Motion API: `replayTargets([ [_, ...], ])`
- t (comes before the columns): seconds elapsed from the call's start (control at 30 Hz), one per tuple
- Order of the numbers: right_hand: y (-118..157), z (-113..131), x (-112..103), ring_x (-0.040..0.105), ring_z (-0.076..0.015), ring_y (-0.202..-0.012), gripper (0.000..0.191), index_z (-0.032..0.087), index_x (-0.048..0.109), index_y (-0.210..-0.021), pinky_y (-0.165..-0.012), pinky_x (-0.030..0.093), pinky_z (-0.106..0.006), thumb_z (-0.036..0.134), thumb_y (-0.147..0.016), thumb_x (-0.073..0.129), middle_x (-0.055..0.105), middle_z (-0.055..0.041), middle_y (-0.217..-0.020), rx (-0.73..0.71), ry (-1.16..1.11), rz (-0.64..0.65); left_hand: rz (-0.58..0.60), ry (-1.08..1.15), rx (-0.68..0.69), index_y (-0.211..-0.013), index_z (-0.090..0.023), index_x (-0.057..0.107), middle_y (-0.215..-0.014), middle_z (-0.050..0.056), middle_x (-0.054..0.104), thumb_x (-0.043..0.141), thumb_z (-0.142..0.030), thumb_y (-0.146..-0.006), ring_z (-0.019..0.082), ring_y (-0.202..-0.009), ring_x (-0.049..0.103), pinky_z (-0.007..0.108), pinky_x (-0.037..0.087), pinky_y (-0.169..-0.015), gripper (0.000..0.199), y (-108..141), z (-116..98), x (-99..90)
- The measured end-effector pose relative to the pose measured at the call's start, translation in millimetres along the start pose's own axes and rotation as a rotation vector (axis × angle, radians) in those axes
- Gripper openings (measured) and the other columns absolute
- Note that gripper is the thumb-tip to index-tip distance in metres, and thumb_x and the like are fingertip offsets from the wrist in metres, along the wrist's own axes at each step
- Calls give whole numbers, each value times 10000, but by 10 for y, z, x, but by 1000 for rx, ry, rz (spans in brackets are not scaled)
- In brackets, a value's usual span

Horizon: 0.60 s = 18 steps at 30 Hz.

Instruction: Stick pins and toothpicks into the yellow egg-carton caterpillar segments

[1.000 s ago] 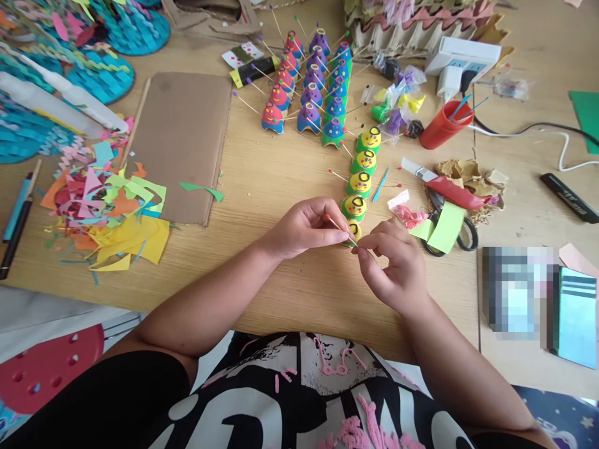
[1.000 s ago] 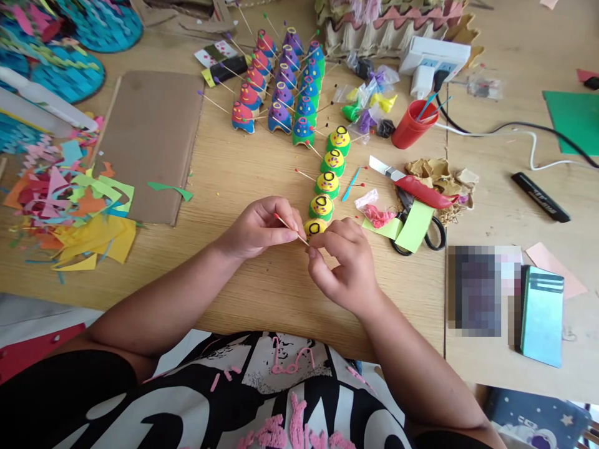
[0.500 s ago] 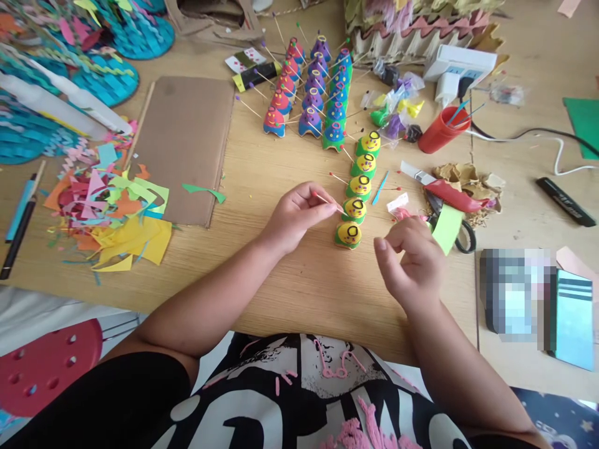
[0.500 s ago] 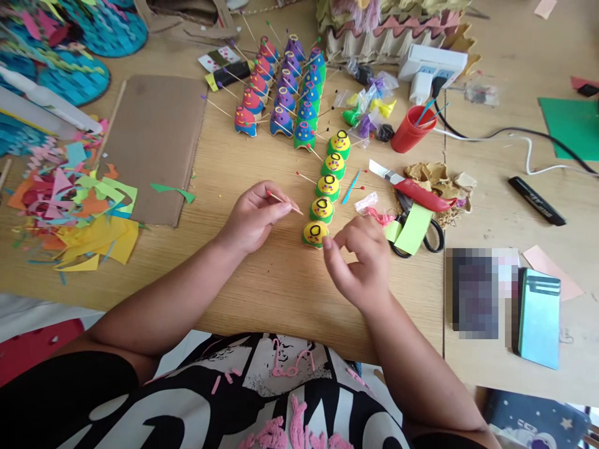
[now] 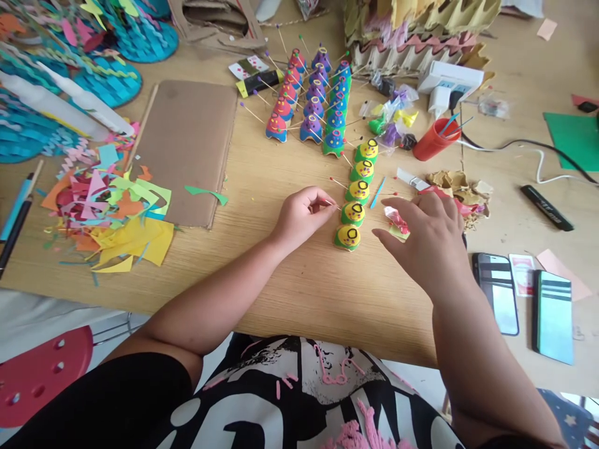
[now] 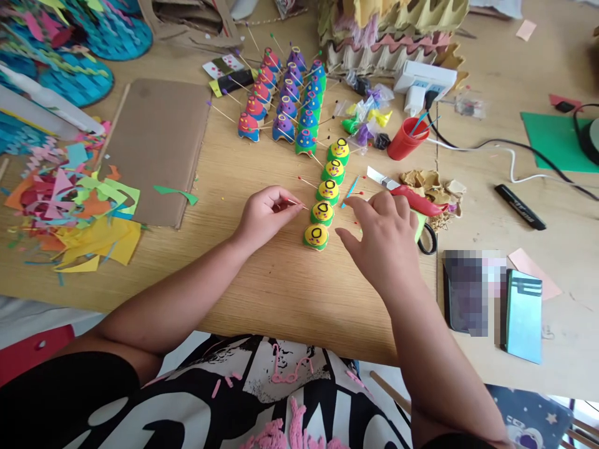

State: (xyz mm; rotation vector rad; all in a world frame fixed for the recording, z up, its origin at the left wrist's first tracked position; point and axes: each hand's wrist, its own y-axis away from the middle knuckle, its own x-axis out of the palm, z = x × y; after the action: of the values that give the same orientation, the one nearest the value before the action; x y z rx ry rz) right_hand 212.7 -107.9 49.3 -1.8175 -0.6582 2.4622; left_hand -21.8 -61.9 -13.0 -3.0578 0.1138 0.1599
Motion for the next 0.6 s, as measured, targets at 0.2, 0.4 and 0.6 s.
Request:
replayTargets([
  [0.2,-272,29,163,531,-351,-1075,372,293,743,-1115,-905,438,-539,383,-784,887,581,-80,-976,-137,-13,33,1,-33,20,-810,-172,742,-722,-7,692,787,-288,-785,88,-599,492,245,367,-579,127,-15,30,-6],
  [0.4,-390,206,26,528,-375,-1135,349,247,702,-1255,-903,421,-507,393,-938,703,621,-132,-1107,-164,231,265,4,-52,21,-811,-177,733,-700,-22,669,765,-245,-806,75,-582,450,239,347,-565,75,-11,28,3],
  [0.6,-443,246,43,520,-377,-1145,338,250,697,-1263,-881,408,-475,401,-964,647,629,-144,-1123,-171,289,349,0,-88,34,-815,-184,730,-724,-11,701,768,-219,-818,82,-598,486,238,386,-578,52,-8,10,9],
])
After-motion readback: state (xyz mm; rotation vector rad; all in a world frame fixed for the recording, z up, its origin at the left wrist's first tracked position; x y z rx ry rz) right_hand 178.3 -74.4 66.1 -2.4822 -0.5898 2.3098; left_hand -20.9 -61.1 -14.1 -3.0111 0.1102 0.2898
